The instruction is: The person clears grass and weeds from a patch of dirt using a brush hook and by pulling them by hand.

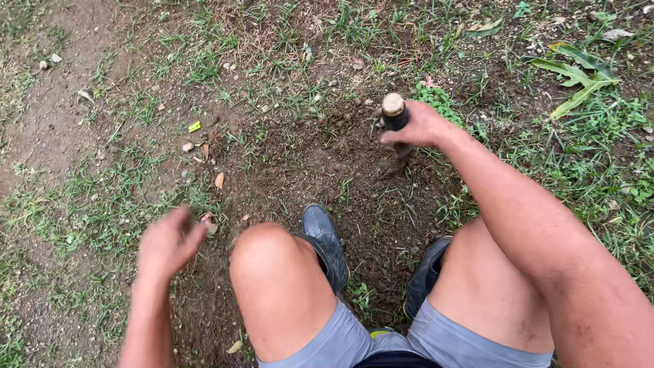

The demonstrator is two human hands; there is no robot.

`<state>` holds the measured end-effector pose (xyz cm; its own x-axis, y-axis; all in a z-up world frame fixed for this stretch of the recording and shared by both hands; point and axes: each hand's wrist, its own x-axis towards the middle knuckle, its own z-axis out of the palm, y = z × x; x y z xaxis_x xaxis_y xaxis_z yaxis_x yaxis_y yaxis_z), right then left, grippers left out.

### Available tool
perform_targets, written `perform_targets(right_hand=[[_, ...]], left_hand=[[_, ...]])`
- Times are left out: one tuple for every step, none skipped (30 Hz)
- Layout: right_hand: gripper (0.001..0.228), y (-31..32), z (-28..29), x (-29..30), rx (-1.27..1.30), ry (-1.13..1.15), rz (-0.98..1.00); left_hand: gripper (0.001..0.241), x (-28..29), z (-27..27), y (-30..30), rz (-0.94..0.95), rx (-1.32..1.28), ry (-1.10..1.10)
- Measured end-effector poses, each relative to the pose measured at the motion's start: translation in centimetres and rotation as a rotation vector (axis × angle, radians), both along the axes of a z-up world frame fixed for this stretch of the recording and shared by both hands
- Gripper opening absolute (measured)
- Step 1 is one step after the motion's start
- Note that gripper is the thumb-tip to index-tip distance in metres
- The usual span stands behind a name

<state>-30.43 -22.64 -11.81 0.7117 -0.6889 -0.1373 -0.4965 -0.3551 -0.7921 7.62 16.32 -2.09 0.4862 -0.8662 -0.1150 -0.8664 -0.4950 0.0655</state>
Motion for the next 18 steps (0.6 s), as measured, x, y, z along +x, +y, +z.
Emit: perform_targets(right_hand=[[0.067, 0.1, 0.3, -0.2, 0.005, -0.014, 0.006], [0.066, 0.4, 0.5, -0.3, 0.013, -0.028, 0.01], [0.066, 0.6, 0.6, -0.3, 0.02, -0.043, 0.014], [0.066, 0.7, 0.9, -0.1, 0.015, -0.031, 0.006], [0.065, 0.8, 1.1, 0.2, 0.009, -0.018, -0.002], [0.065, 1.2, 1.0, -0.1, 0.007, 0.003, -0.016], [0.065, 1.6, 0.9, -0.2, 0.006, 0.004, -0.028], [0.066, 1.9, 0.8, -0.2, 0.004, 0.014, -0.036], [0.067, 2.2, 0.7, -0.2, 0.002, 0.024, -0.044], [0.067, 2.4, 0.7, 0.0, -0.01, 0.034, -0.041], [0.067, 2.5, 0.9, 0.0, -0.022, 0.045, -0.037], [0.068, 2.4, 1.1, 0.5, -0.035, 0.041, -0.032], [0.069, 2.1, 1.4, 0.8, -0.118, 0.045, -0.012], [0.07, 2.6, 1.1, 0.7, -0.178, 0.045, -0.01], [0.072, 2.7, 0.8, 0.4, -0.238, 0.046, -0.008], [0.067, 3.0, 0.3, -0.5, -0.2, 0.066, -0.004], [0.061, 3.0, 0.0, -1.4, -0.162, 0.084, 0.001], [0.062, 3.0, -0.3, -2.0, -0.269, 0.006, 0.036]], left_hand=[[0.048, 0.7, -3.5, 4.0, 0.203, 0.135, 0.289], [0.049, 0.6, -7.4, 7.6, 0.318, 0.117, 0.665], [0.048, 0.3, -11.4, 11.0, 0.428, 0.162, 0.911], [0.046, -0.5, -15.4, 13.6, 0.501, 0.185, 1.012], [0.045, -1.1, -19.3, 15.6, 0.553, 0.189, 1.08], [0.043, -2.3, -23.1, 17.0, 0.576, 0.193, 1.117], [0.042, -2.9, -26.2, 17.8, 0.587, 0.189, 1.144], [0.04, -3.9, -29.2, 18.1, 0.584, 0.172, 1.164], [0.039, -4.4, -31.0, 17.7, 0.575, 0.14, 1.178], [0.037, -4.8, -31.4, 16.8, 0.564, 0.094, 1.18], [0.036, -4.7, -31.1, 15.8, 0.551, 0.048, 1.176], [0.035, -3.6, -29.5, 14.9, 0.537, -0.022, 1.146], [0.033, -2.9, -26.4, 13.7, 0.51, -0.108, 1.107], [0.032, -1.5, -21.7, 13.2, 0.48, -0.157, 1.051], [0.03, -0.8, -16.3, 12.3, 0.426, -0.249, 0.981], [0.029, -1.1, -10.9, 11.5, 0.364, -0.336, 0.905], [0.027, -1.9, -5.7, 10.4, 0.293, -0.425, 0.837], [0.026, -2.9, -0.6, 9.2, 0.22, -0.503, 0.773]])
